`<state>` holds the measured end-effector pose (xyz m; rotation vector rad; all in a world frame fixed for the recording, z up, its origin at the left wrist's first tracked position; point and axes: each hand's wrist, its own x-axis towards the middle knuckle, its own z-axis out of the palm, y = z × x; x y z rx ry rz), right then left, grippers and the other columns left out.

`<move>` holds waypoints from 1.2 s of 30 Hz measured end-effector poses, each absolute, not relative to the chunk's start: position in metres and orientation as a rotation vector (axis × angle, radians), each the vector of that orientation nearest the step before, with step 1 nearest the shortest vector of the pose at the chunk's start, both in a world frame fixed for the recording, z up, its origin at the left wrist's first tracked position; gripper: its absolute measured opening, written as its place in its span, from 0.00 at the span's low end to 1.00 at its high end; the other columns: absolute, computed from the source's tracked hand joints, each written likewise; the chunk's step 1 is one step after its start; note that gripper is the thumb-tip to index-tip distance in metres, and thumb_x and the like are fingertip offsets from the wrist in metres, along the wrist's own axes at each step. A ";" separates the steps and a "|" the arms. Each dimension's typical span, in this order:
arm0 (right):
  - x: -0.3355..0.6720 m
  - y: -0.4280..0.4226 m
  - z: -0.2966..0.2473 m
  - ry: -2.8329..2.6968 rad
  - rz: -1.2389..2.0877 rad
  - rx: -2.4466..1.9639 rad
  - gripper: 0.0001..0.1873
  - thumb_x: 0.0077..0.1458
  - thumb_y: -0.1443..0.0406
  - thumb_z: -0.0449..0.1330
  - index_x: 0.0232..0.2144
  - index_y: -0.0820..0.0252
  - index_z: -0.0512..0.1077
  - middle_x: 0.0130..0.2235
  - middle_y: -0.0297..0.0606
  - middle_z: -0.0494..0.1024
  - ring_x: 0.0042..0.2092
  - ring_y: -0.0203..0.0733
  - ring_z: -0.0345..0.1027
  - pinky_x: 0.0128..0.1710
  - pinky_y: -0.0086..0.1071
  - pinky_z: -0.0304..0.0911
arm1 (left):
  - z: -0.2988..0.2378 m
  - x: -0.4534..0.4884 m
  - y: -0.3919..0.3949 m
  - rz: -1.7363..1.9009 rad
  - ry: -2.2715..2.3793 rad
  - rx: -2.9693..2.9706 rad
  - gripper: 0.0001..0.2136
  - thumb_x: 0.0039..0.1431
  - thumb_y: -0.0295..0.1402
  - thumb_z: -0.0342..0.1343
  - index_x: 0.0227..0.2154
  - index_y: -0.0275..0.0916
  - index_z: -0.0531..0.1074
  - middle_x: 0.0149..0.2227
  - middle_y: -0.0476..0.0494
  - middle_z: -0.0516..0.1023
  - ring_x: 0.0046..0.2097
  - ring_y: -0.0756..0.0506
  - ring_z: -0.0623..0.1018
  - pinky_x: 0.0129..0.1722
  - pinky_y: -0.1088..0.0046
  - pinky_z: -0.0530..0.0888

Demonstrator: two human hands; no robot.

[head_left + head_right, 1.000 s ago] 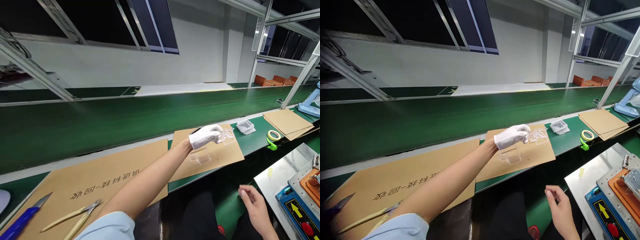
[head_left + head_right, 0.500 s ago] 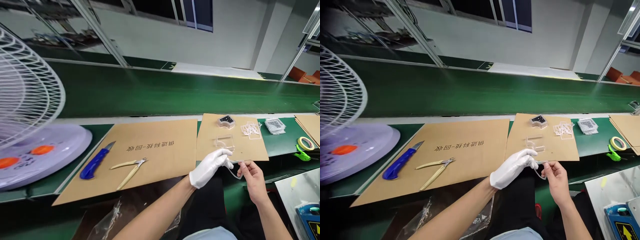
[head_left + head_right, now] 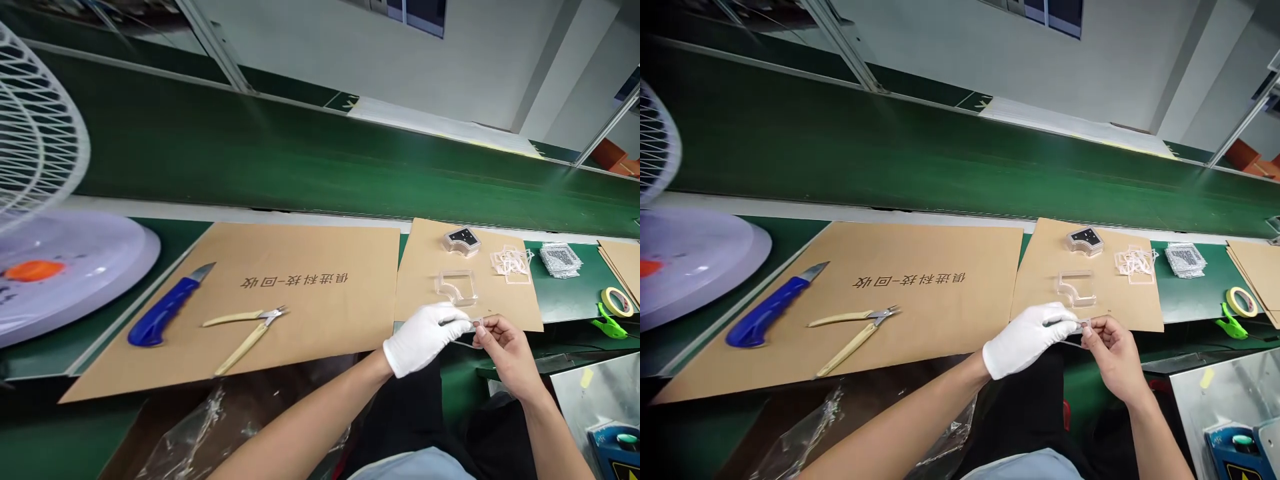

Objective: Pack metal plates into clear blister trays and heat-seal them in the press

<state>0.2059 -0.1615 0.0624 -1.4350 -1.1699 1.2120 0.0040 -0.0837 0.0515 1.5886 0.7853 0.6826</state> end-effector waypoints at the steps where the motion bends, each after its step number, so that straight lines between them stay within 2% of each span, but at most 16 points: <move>1: 0.209 -0.160 0.059 -1.179 1.227 -1.428 0.21 0.61 0.46 0.71 0.42 0.57 0.80 0.38 0.38 0.82 0.41 0.43 0.78 0.46 0.36 0.75 | 0.050 0.004 -0.083 0.666 0.808 1.542 0.13 0.67 0.41 0.58 0.38 0.41 0.85 0.39 0.45 0.83 0.41 0.42 0.80 0.44 0.68 0.74; 5: 0.222 -0.157 0.045 -1.243 1.336 -1.433 0.21 0.59 0.49 0.73 0.47 0.55 0.80 0.45 0.40 0.84 0.48 0.46 0.79 0.53 0.38 0.73 | 0.049 0.004 -0.084 0.665 0.858 1.375 0.12 0.64 0.41 0.60 0.39 0.39 0.85 0.38 0.45 0.84 0.36 0.44 0.79 0.38 0.69 0.75; 9: 0.225 -0.162 0.033 -1.283 1.406 -1.423 0.21 0.60 0.47 0.71 0.42 0.56 0.80 0.45 0.41 0.84 0.47 0.48 0.78 0.52 0.41 0.72 | 0.054 0.008 -0.093 0.679 0.885 1.272 0.15 0.62 0.45 0.62 0.37 0.38 0.83 0.32 0.46 0.81 0.32 0.47 0.76 0.35 0.70 0.73; 12: 0.225 -0.169 0.029 -1.186 1.393 -1.377 0.20 0.62 0.46 0.69 0.41 0.55 0.79 0.45 0.41 0.84 0.49 0.48 0.78 0.53 0.40 0.71 | 0.053 0.012 -0.103 0.694 0.902 1.131 0.17 0.61 0.48 0.64 0.39 0.36 0.82 0.31 0.45 0.81 0.31 0.46 0.77 0.33 0.70 0.74; 14: 0.225 -0.174 0.030 -1.093 1.370 -1.339 0.19 0.63 0.46 0.69 0.41 0.55 0.78 0.43 0.40 0.84 0.49 0.47 0.78 0.54 0.40 0.70 | 0.049 0.015 -0.108 0.712 0.905 1.073 0.20 0.60 0.49 0.65 0.41 0.35 0.81 0.32 0.43 0.82 0.33 0.45 0.79 0.34 0.68 0.76; 17: 0.226 -0.180 0.031 -1.043 1.328 -1.305 0.19 0.63 0.47 0.69 0.41 0.55 0.78 0.40 0.39 0.83 0.45 0.45 0.78 0.52 0.39 0.71 | 0.044 0.017 -0.114 0.746 0.915 1.089 0.20 0.60 0.50 0.66 0.40 0.36 0.81 0.37 0.39 0.85 0.39 0.41 0.83 0.43 0.63 0.80; 21: 0.226 -0.184 0.033 -1.091 1.227 -1.312 0.18 0.65 0.47 0.68 0.42 0.55 0.79 0.38 0.38 0.82 0.43 0.44 0.77 0.49 0.38 0.71 | 0.046 0.015 -0.120 0.754 0.948 1.227 0.18 0.61 0.48 0.66 0.42 0.37 0.82 0.45 0.38 0.86 0.49 0.37 0.83 0.53 0.59 0.78; 28: 0.231 -0.188 0.060 -1.407 1.046 -1.347 0.16 0.72 0.52 0.60 0.49 0.53 0.81 0.42 0.37 0.75 0.40 0.39 0.74 0.43 0.36 0.71 | 0.056 0.000 -0.115 0.690 0.792 1.327 0.23 0.64 0.49 0.64 0.53 0.38 0.78 0.51 0.36 0.85 0.52 0.36 0.83 0.57 0.56 0.78; 30: 0.233 -0.187 0.073 -1.538 1.020 -1.369 0.14 0.71 0.55 0.61 0.52 0.51 0.81 0.40 0.36 0.76 0.39 0.39 0.73 0.42 0.35 0.70 | 0.062 -0.002 -0.110 0.720 0.829 1.440 0.24 0.63 0.49 0.65 0.56 0.40 0.77 0.56 0.36 0.83 0.56 0.36 0.82 0.59 0.55 0.77; 32: 0.234 -0.187 0.085 -1.611 1.025 -1.380 0.17 0.69 0.59 0.63 0.58 0.50 0.77 0.41 0.35 0.79 0.41 0.40 0.74 0.43 0.36 0.71 | 0.070 0.002 -0.107 0.690 0.854 1.586 0.24 0.62 0.48 0.66 0.56 0.42 0.77 0.60 0.37 0.80 0.58 0.35 0.80 0.60 0.56 0.77; 34: 0.234 -0.186 0.094 -1.634 1.047 -1.386 0.24 0.68 0.63 0.63 0.65 0.49 0.72 0.43 0.35 0.81 0.43 0.41 0.76 0.45 0.36 0.73 | 0.077 0.009 -0.107 0.639 0.845 1.676 0.24 0.61 0.48 0.67 0.56 0.43 0.78 0.59 0.39 0.81 0.56 0.35 0.81 0.58 0.58 0.79; 36: 0.234 -0.187 0.099 -1.657 1.043 -1.387 0.26 0.69 0.64 0.61 0.67 0.48 0.69 0.44 0.35 0.81 0.44 0.41 0.77 0.45 0.36 0.74 | 0.083 0.019 -0.109 0.614 0.826 1.693 0.24 0.61 0.48 0.67 0.56 0.42 0.78 0.52 0.40 0.84 0.50 0.37 0.84 0.52 0.61 0.81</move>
